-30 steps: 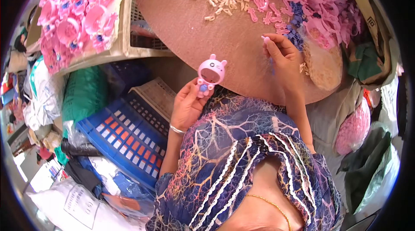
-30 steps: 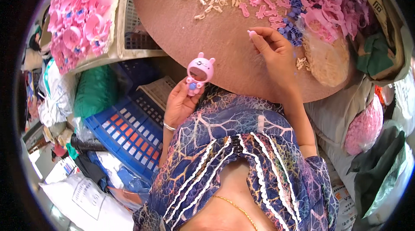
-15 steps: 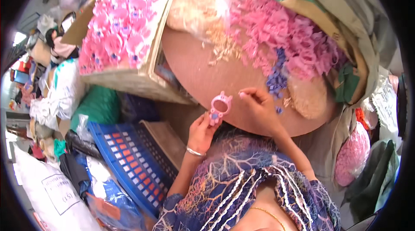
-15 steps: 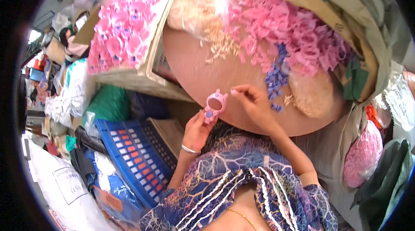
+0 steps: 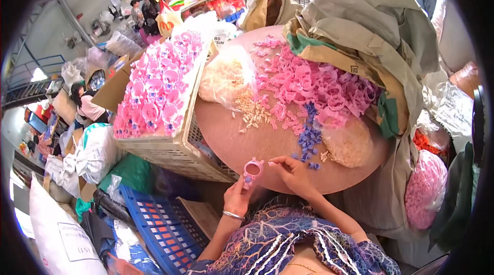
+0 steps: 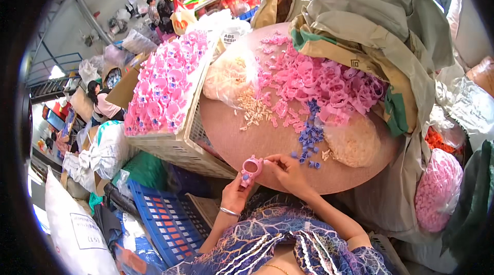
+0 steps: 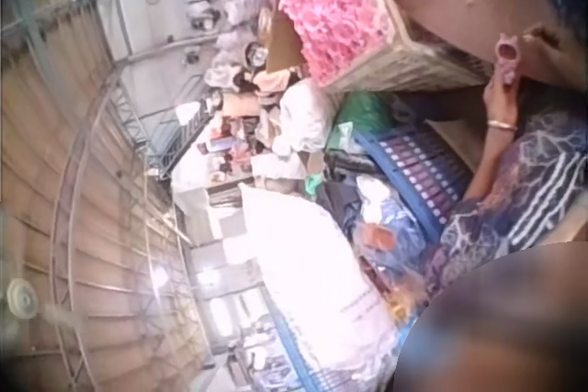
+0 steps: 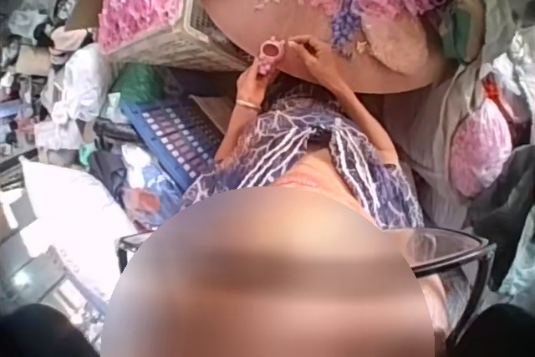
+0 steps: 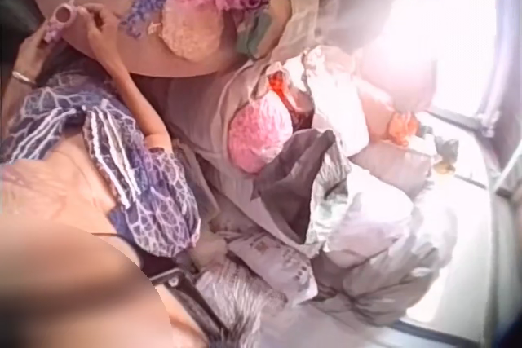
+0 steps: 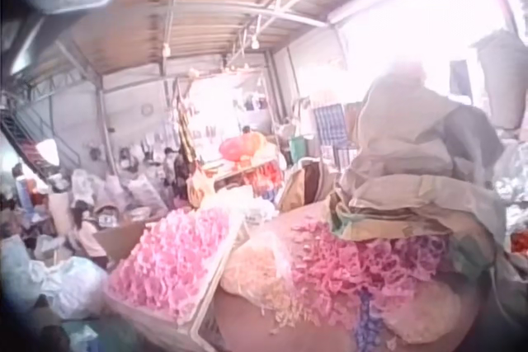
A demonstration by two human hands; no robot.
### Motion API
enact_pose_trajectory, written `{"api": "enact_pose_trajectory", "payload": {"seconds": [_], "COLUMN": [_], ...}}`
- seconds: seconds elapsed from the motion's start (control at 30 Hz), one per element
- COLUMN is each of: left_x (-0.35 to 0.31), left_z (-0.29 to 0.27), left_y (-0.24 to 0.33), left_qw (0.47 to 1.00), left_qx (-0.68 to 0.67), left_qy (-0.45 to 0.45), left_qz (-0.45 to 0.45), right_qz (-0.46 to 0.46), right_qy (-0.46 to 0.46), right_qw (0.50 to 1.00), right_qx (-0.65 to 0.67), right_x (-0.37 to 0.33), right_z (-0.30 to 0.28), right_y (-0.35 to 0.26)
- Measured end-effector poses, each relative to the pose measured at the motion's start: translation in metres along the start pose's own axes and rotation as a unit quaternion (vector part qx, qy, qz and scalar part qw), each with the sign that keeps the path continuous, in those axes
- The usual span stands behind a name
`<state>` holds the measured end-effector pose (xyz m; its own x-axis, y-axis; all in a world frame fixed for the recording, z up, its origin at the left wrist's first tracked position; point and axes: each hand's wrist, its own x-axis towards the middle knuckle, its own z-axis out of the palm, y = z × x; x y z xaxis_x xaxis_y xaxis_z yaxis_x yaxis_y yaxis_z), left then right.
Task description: Decorating small pink plastic frames with tiny blue flowers and other decorative components.
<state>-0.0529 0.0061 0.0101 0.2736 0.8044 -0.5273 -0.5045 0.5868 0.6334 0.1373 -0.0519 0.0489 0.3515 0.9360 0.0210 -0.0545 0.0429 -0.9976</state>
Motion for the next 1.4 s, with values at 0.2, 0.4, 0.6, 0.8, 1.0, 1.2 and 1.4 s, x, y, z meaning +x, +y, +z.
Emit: {"api": "enact_pose_trajectory", "payload": {"seconds": [0.2, 0.4, 0.6, 0.8, 1.0, 1.2, 1.4], "left_x": [0.005, 0.006, 0.005, -0.003, -0.009, -0.021, -0.022], "left_z": [-0.004, -0.013, -0.028, 0.005, 0.02, 0.015, 0.02], "left_y": [-0.006, -0.004, -0.012, -0.021, -0.021, -0.011, -0.014], "left_qw": [0.999, 0.999, 0.999, 0.989, 0.991, 0.995, 0.984], "left_qx": [0.006, -0.017, 0.032, 0.112, 0.083, 0.095, 0.171], "left_qy": [-0.01, 0.019, 0.008, 0.064, 0.071, 0.021, 0.033], "left_qz": [-0.038, -0.046, -0.014, 0.067, 0.073, 0.036, 0.029], "right_qz": [-0.151, -0.208, -0.372, -0.271, -0.081, -0.143, -0.178], "right_qy": [-0.012, -0.064, -0.112, -0.138, 0.004, 0.02, 0.0], "right_qw": [0.986, 0.972, 0.897, 0.942, 0.995, 0.985, 0.976], "right_qx": [-0.071, -0.089, -0.21, -0.139, -0.057, -0.089, -0.127], "right_x": [0.012, 0.021, 0.02, 0.029, 0.033, 0.034, 0.029], "right_z": [0.004, 0.019, 0.029, 0.004, -0.01, -0.011, -0.014], "right_y": [-0.001, 0.021, 0.027, 0.021, 0.023, 0.029, 0.028]}}
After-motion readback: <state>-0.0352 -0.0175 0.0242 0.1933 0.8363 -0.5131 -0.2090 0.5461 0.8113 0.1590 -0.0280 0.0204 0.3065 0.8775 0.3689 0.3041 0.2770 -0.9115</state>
